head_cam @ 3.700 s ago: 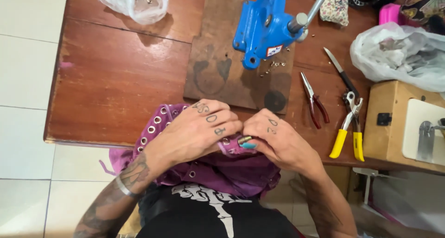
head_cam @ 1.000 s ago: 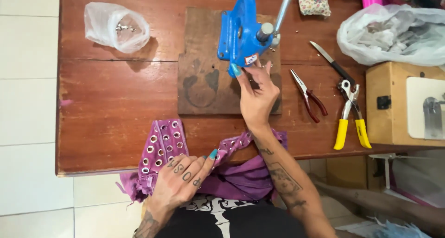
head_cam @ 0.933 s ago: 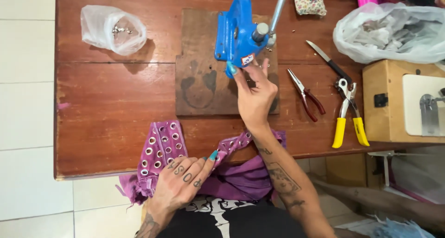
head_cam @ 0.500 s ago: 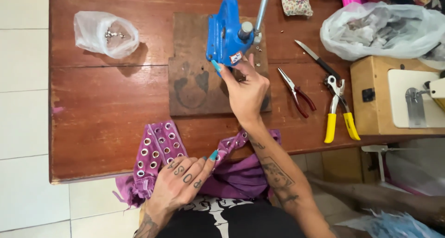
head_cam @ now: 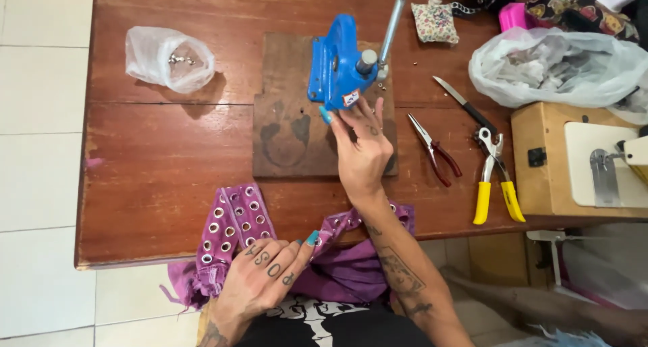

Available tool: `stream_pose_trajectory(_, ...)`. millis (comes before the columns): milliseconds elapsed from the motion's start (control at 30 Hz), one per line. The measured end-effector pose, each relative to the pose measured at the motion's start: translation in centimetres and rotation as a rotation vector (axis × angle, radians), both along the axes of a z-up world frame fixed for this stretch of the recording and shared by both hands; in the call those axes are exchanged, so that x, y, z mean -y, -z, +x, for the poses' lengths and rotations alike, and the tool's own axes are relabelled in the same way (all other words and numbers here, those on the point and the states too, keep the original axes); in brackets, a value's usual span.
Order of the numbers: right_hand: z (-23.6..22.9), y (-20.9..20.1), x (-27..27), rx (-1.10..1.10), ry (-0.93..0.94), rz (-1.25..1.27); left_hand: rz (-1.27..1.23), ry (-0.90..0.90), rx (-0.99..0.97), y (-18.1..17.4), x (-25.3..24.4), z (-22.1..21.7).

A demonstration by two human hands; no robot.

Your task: Assembling a purple leather strap with metal eyelets using pliers and a manual press

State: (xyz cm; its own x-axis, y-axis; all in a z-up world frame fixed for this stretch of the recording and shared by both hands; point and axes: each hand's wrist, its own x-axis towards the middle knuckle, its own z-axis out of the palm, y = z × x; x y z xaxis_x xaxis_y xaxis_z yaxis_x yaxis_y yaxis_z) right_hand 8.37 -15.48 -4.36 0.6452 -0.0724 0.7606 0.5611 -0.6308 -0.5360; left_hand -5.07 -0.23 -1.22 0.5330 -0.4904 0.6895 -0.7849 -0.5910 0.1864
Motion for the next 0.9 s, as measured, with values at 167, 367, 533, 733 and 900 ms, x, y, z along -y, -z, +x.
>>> stream_pose_trajectory(167,0.2,-0.9,-0.5,-0.159,0.003,0.173,0.015,0.004,-0.013,0.2,0.1,0.1)
stream_pose_trajectory(367,0.0,-1.5,-0.4,-0.194,-0.01,0.141,0.052,0.021,-0.025,0.2,0.2,0.2)
stream_pose_trajectory(533,0.1,-0.3,0.3,-0.082,-0.053,0.043,0.045,0.012,0.003,0.3,0.1,-0.1)
stream_pose_trajectory(733,0.4,-1.3,0.8,-0.187,-0.093,0.018,0.076,0.001,-0.025,0.3,0.1,-0.1)
stream_pose_trajectory(900,-3.8,-4.3,2.7,-0.373,-0.022,-0.014,0.026,-0.029,-0.087,-0.1,0.5,0.7)
